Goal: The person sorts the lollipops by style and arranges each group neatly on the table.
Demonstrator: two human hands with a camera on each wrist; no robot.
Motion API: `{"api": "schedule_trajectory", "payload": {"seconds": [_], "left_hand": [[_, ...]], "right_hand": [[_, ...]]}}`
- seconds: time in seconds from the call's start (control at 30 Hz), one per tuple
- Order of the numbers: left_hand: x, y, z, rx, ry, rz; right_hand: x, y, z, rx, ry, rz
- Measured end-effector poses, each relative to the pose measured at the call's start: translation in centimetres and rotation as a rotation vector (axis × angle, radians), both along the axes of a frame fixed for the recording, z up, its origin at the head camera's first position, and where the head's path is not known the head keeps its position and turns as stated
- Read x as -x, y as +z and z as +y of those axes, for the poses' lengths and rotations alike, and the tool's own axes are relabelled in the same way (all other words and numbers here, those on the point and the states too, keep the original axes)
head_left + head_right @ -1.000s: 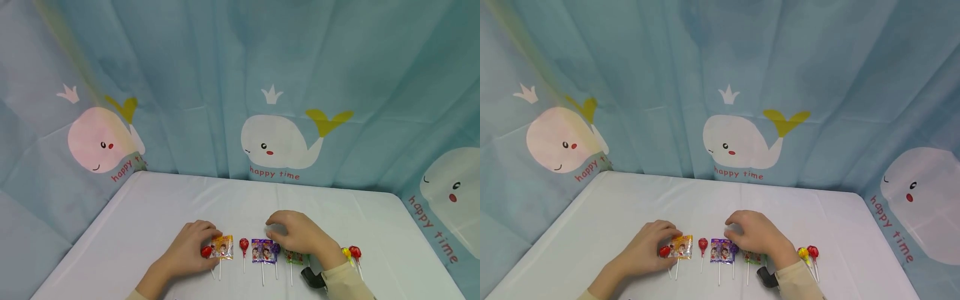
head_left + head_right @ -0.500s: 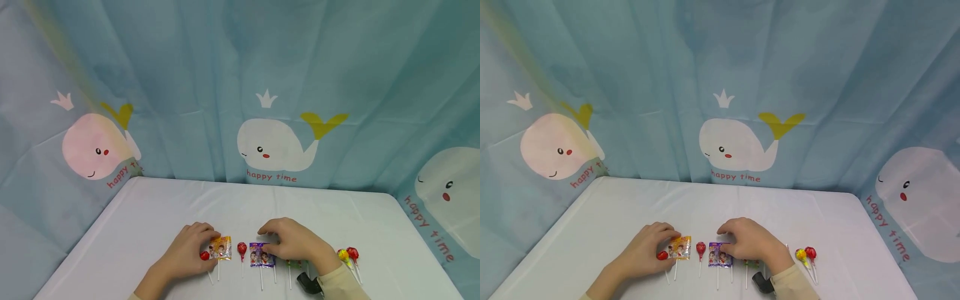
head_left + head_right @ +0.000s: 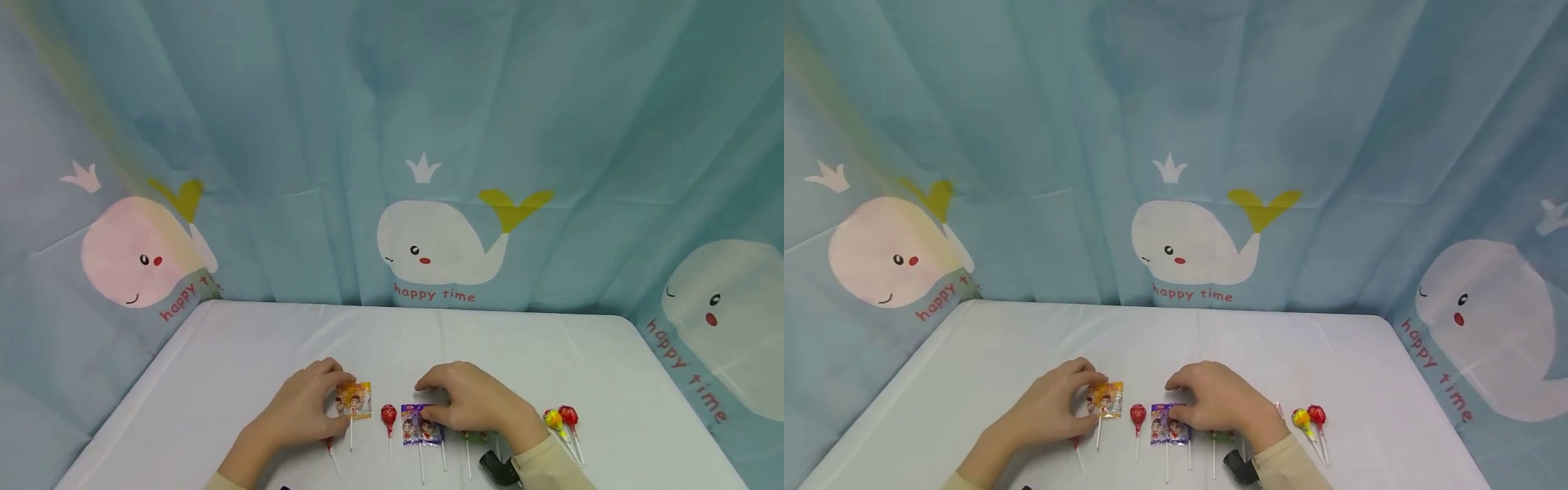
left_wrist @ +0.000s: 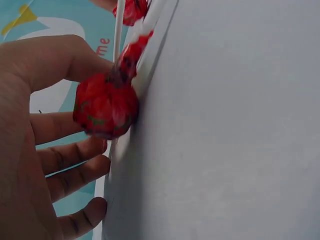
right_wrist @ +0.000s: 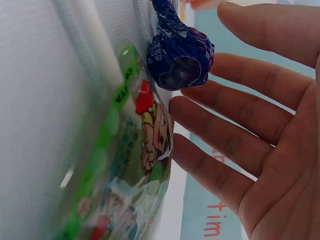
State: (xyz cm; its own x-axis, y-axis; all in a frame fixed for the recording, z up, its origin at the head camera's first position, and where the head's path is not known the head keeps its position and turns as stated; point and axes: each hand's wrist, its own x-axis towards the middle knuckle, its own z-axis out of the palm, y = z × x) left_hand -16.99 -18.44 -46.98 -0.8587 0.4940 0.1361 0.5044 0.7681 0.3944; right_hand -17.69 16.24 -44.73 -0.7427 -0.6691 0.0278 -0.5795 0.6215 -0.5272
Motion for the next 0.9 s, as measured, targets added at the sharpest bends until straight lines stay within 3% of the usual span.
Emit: {"api": "schedule_trajectory", "payload": {"seconds": [0.4,0.73,0.9], "left_hand": [[3.3,-0.8,-1.2,-0.065,0.001,-0.021],[3.8,-1.2,-2.0,-0.144,0.010,-0.018],[4.0,-2.0,-2.3,-0.189,0.016,-0.002]], "right_hand": [[-0.1,-0.1,-0.2,-0.024,-0.020,0.016],[-0.3,-0.1,-0.5,-0.065,-0.019,0.046],[-0.4,-0.3,-0.5,-0.071,-0.015,0.068]]}}
